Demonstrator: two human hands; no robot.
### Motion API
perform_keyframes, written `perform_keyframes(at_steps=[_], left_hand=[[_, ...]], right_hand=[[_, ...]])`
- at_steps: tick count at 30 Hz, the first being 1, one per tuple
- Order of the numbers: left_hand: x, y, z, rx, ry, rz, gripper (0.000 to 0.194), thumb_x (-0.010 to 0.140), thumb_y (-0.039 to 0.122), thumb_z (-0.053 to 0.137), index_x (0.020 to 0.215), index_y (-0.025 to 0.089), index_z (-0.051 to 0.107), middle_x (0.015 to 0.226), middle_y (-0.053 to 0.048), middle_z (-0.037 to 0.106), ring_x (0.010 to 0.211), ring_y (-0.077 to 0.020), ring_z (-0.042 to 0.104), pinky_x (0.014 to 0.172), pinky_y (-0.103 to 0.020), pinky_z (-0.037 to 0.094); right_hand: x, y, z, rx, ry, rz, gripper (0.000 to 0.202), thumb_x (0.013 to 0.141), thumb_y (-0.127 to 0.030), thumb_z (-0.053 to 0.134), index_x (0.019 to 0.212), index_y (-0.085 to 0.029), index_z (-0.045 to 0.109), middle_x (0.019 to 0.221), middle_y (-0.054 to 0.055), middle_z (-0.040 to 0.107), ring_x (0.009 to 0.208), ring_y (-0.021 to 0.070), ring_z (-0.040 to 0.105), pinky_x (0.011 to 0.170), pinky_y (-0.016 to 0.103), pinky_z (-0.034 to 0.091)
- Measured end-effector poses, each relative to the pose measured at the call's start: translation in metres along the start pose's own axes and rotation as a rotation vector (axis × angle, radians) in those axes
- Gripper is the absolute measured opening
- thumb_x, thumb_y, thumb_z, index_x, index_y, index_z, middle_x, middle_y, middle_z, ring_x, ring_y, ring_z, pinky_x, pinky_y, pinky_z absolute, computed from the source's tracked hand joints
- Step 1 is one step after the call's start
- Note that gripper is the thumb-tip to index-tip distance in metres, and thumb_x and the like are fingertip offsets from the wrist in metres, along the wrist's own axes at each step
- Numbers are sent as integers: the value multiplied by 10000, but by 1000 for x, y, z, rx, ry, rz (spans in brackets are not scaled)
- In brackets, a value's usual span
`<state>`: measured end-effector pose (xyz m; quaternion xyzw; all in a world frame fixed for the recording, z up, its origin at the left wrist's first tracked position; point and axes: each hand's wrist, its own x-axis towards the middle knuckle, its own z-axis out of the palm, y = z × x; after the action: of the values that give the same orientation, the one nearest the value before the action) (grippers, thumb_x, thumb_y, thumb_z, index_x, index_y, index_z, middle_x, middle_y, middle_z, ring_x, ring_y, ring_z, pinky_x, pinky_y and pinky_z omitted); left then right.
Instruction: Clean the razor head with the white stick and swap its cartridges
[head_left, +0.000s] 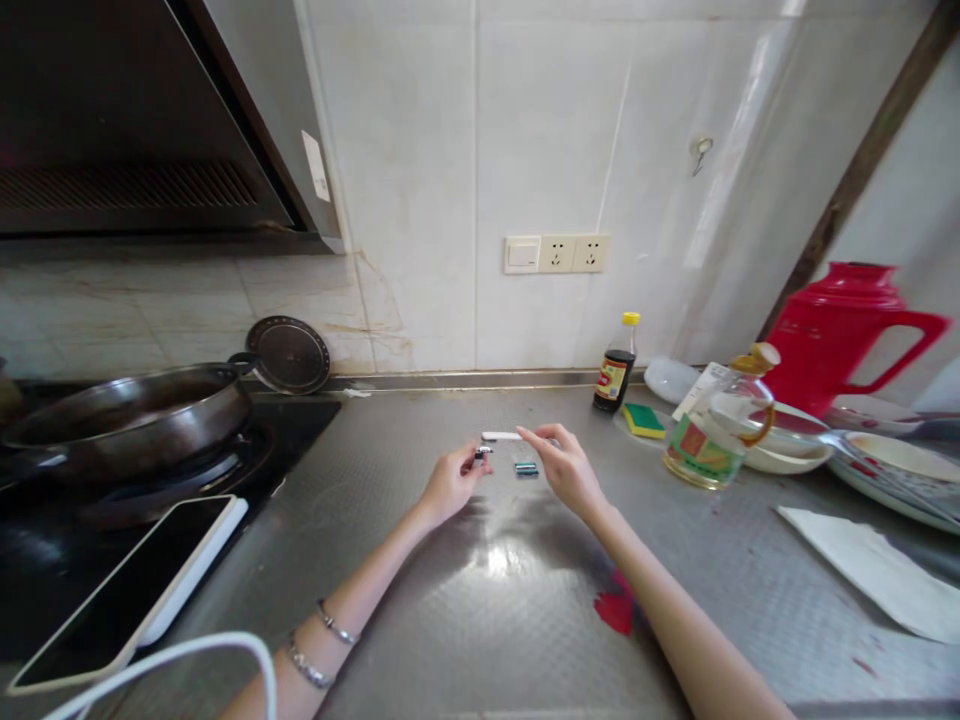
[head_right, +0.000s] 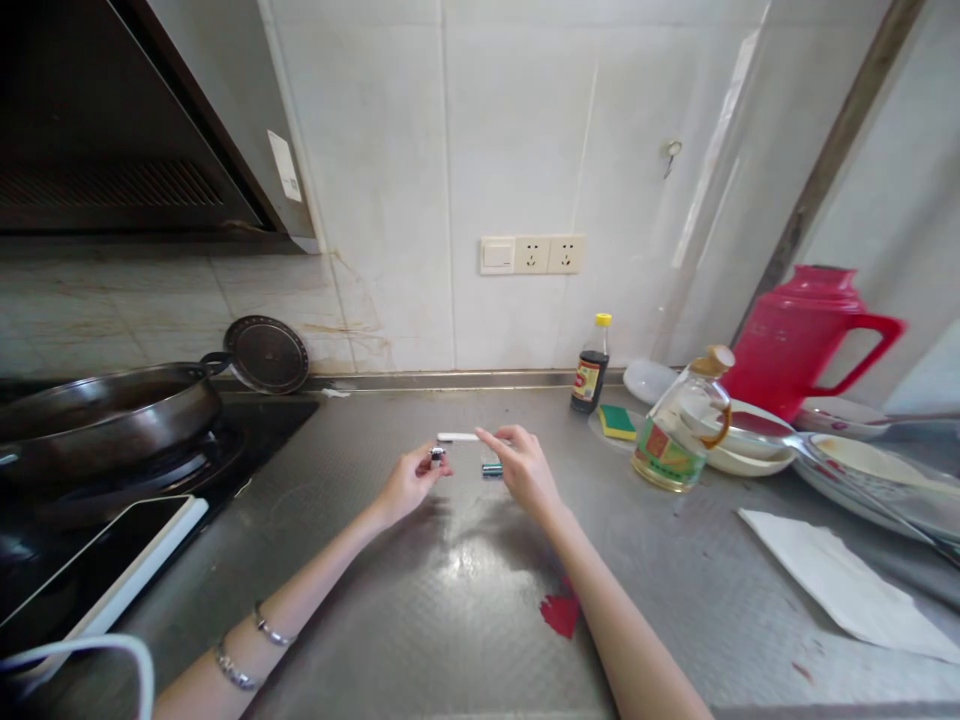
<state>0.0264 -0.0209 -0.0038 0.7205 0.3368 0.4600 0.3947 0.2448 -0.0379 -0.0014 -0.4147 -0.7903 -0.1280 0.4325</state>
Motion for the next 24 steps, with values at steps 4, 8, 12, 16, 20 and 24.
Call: perform_keyframes(at_steps=[4, 8, 12, 16, 20, 24], left_hand=[[1, 3, 0, -64, -17, -45, 104, 757, 224, 552, 819, 168, 491, 688, 8, 591, 671, -131, 617, 675, -249, 488], [-2, -1, 5, -75, -95, -97, 133, 753, 200, 537, 863, 170, 468, 652, 17, 581, 576, -120, 597, 597, -238, 473], [-6, -7, 11, -42, -139, -113, 133, 731, 192, 547, 854, 175, 499, 652, 18, 578, 580, -126, 585, 590, -239, 463], [-5, -9, 9, 80, -71, -74, 125, 728, 215, 565, 847, 179, 565, 653, 19, 560, 603, -122, 560, 600, -223, 443], [-1, -5, 1, 113, 16, -27, 87, 746, 241, 563, 805, 177, 558, 618, 31, 527, 579, -108, 532, 603, -212, 434], [3, 1, -5, 11, 62, -37, 76, 747, 229, 551, 783, 177, 509, 681, 15, 558, 662, -129, 593, 653, -225, 460]], right_hand=[[-4, 16, 2, -43, 28, 67, 437, 866, -84, 379, 1232, -268, 534, 949, 69, 540, 873, 179, 518, 758, 321, 419], [-3, 15, 0, -56, 49, 71, 431, 872, -95, 379, 1233, -273, 533, 972, 69, 559, 883, 181, 511, 766, 325, 400], [2, 3, -3, -55, 50, 19, 417, 882, -108, 380, 1232, -274, 535, 955, 69, 581, 874, 181, 506, 761, 330, 381], [5, -7, -7, -25, 78, -50, 425, 881, -95, 387, 1229, -290, 534, 943, 58, 591, 856, 170, 504, 771, 331, 365], [6, -3, -14, -44, 35, -97, 434, 873, -83, 400, 1227, -293, 537, 937, 55, 594, 845, 167, 495, 779, 331, 356], [5, 3, -18, -83, 75, -36, 425, 867, -79, 408, 1212, -282, 553, 930, 59, 589, 843, 173, 492, 769, 334, 352]])
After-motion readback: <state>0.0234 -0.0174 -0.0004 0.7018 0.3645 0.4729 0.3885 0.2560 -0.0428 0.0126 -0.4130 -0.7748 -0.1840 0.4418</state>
